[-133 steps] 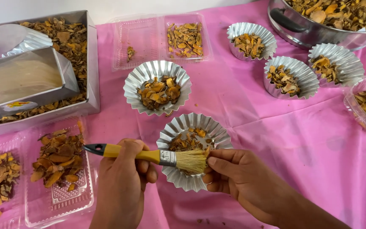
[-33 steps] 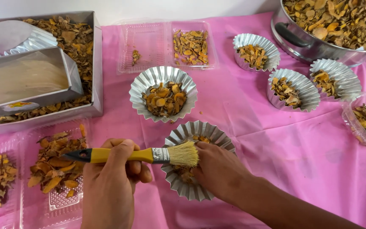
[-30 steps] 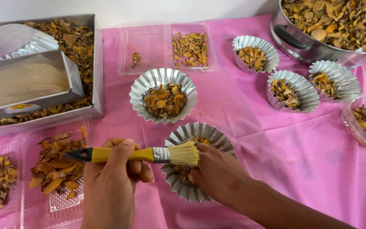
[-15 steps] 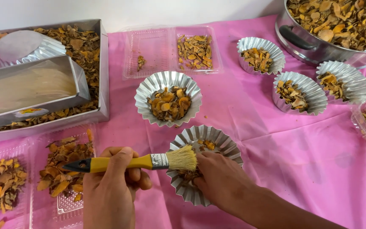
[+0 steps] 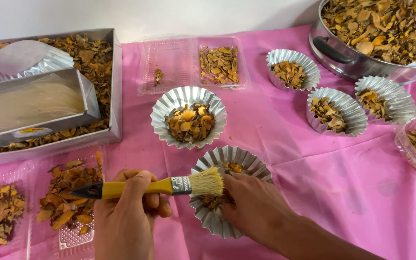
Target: Using a small brush to clean and sort dried leaves inside individual foil cups on a workspace.
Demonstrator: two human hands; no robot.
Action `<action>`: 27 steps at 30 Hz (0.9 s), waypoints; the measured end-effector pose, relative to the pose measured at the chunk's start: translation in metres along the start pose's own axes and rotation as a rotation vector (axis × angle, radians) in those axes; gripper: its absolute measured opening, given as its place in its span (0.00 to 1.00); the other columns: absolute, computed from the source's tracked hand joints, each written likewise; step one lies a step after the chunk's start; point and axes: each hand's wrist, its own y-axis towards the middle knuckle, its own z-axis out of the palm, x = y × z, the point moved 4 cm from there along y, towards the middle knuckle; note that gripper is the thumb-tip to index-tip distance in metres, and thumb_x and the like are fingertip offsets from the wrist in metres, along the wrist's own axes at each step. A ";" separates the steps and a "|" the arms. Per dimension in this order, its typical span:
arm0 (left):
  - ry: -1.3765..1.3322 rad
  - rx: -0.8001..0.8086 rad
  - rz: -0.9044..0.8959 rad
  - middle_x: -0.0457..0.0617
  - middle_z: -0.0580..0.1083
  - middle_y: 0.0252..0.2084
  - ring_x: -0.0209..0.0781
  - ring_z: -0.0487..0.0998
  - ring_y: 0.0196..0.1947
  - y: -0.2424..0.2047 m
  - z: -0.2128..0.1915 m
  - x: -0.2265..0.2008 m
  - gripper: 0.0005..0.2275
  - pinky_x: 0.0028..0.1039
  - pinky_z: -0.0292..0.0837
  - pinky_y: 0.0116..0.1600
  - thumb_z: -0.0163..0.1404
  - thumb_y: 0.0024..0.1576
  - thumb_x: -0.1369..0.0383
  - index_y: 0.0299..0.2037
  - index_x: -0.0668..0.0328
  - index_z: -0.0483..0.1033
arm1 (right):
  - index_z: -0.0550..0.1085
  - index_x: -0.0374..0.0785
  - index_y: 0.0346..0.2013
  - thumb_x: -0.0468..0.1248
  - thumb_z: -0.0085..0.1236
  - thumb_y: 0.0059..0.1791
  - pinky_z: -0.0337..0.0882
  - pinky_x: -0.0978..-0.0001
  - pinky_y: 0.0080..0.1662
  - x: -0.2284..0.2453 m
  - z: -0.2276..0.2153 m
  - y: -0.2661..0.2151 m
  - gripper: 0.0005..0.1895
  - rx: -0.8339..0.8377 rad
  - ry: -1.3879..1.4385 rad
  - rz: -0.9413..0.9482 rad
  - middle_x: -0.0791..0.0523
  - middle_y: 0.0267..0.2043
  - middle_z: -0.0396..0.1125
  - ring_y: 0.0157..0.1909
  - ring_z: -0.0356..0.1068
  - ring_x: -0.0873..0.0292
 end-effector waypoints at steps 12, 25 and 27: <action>0.054 -0.032 -0.008 0.60 0.62 0.18 0.55 0.66 0.16 -0.003 -0.004 -0.005 0.11 0.38 0.67 0.24 0.47 0.62 0.75 0.29 0.78 0.71 | 0.79 0.49 0.35 0.43 0.54 0.40 0.69 0.58 0.39 0.001 -0.014 -0.001 0.11 0.004 0.132 0.196 0.59 0.36 0.76 0.37 0.74 0.56; 0.039 0.016 0.005 0.59 0.59 0.15 0.57 0.65 0.11 0.000 0.004 0.006 0.10 0.41 0.64 0.19 0.46 0.59 0.77 0.26 0.77 0.70 | 0.81 0.40 0.29 0.34 0.61 0.43 0.68 0.72 0.31 0.000 -0.028 -0.006 0.03 -0.115 0.716 0.424 0.60 0.25 0.74 0.26 0.67 0.66; 0.122 -0.029 -0.009 0.60 0.61 0.15 0.55 0.66 0.11 -0.008 0.010 -0.001 0.11 0.38 0.64 0.19 0.49 0.59 0.77 0.24 0.77 0.71 | 0.78 0.27 0.31 0.24 0.61 0.45 0.75 0.66 0.29 -0.003 -0.022 -0.004 0.01 -0.123 1.148 0.463 0.48 0.27 0.73 0.26 0.75 0.54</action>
